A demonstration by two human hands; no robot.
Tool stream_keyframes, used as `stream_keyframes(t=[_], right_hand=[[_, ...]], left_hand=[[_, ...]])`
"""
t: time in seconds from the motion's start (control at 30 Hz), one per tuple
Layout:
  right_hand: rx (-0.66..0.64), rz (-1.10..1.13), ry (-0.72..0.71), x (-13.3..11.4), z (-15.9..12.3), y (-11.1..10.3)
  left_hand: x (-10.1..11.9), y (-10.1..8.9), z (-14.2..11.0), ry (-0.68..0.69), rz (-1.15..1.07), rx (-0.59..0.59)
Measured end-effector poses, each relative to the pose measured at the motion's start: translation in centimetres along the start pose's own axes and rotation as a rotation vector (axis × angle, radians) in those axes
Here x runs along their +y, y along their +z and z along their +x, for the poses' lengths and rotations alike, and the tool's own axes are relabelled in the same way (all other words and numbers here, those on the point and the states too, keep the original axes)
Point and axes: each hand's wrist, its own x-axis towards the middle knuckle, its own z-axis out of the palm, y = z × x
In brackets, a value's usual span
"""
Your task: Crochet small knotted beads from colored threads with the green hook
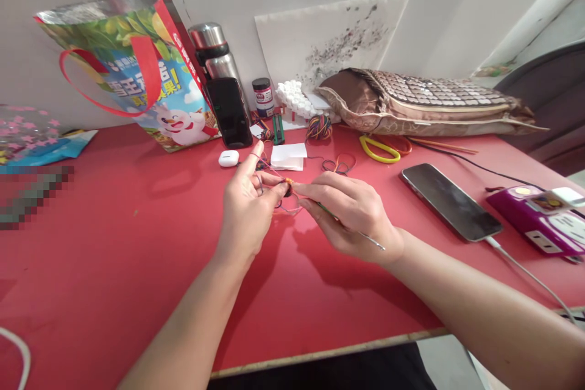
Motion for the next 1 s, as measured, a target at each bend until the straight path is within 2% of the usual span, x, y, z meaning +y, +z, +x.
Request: stream_keyframes(t=[0.4,0.7,1.0], right_hand=[[0.033,0.249,0.157,0.4,0.7,-1.0],[0.045,0.385,0.282,0.8,1.2,-1.6],[0.024,0.550,0.526,0.7,1.9,-2.3]], left_hand=[[-0.5,-0.2,0.0,0.033,0.113,-0.034],[-1.1,-0.5,0.2,0.129,0.212,-0.090],[-2.1,-0.7,0.8,0.164,0.247,-0.121]])
